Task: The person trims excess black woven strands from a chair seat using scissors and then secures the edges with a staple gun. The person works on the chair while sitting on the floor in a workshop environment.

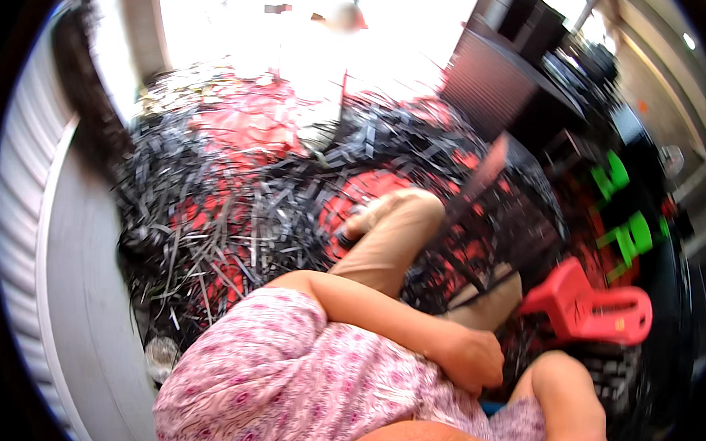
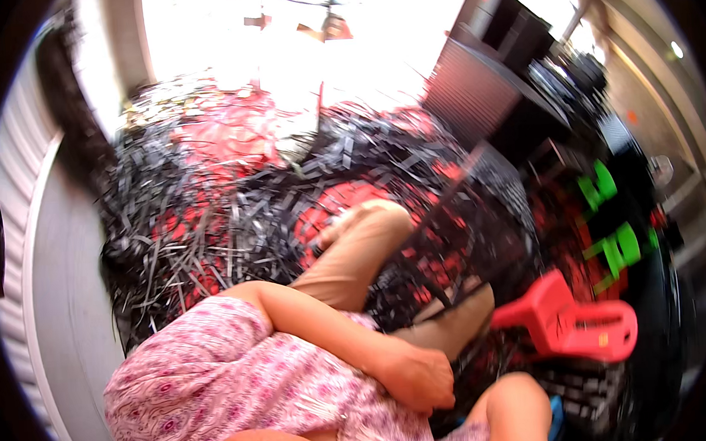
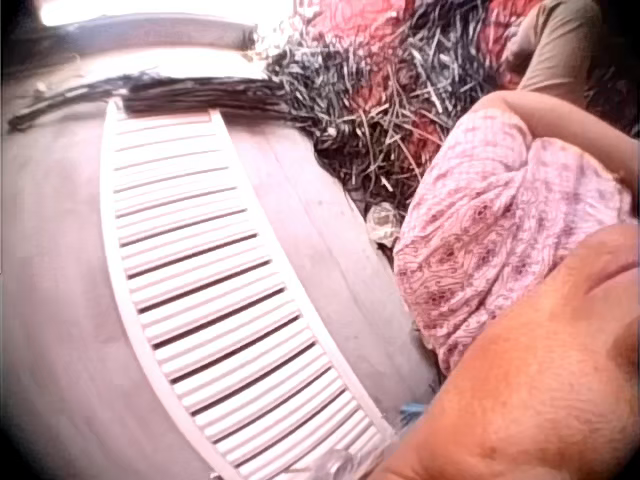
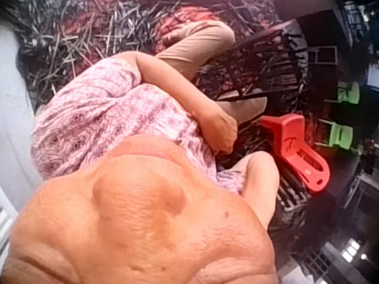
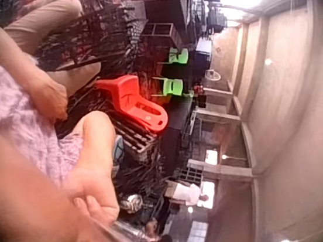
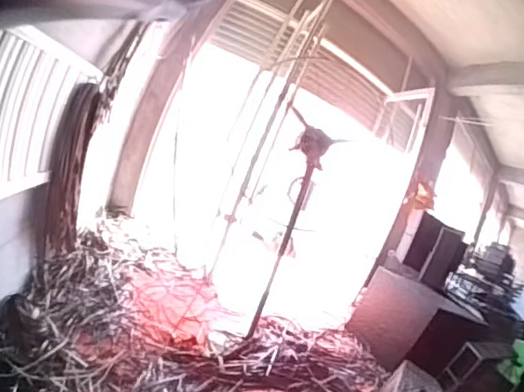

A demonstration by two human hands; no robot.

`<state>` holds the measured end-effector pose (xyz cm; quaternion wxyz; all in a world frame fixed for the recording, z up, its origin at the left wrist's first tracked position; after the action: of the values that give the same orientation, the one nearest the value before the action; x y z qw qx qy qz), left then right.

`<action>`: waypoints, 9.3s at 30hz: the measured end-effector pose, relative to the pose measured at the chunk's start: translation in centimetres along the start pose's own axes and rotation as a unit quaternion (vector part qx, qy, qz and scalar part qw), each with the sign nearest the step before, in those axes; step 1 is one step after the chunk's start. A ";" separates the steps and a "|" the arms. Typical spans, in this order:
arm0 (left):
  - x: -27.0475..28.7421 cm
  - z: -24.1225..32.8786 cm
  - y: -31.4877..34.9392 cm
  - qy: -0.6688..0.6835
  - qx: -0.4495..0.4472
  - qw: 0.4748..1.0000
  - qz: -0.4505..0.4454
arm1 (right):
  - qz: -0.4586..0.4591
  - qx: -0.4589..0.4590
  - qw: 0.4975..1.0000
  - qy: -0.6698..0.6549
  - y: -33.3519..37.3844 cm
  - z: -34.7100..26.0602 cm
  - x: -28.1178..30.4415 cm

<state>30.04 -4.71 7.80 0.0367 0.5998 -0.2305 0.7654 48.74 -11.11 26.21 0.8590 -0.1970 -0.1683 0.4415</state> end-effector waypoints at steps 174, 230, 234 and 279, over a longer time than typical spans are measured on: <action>0.3 -27.3 -0.4 0.302 0.389 0.676 0.548 | -0.120 -0.821 0.368 0.420 35.8 -15.0 17.1; -1.8 -27.8 -1.2 0.455 0.357 0.583 0.570 | 0.231 -0.913 0.323 0.094 37.1 -3.1 2.7; -1.7 -28.2 -1.1 0.415 0.366 0.607 0.571 | 0.218 -0.913 0.330 0.104 37.6 -2.8 2.9; -2.4 -28.6 -1.3 0.435 0.347 0.606 0.568 | 0.173 -0.891 0.402 0.119 37.4 -3.1 2.1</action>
<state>5.41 8.32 0.94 -0.5204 -0.0880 -0.1993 0.8257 25.48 9.97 5.50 0.1129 -0.9264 -0.3252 0.1529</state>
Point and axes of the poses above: each hand's wrist, its own y-axis away from the middle knuckle, its own x-axis out of the back of the hand, z = x × y, the point moved 8 cm from there along -y, towards the middle knuckle, and after that the axes turned 15 degrees about -y, right-handed, at the moved point
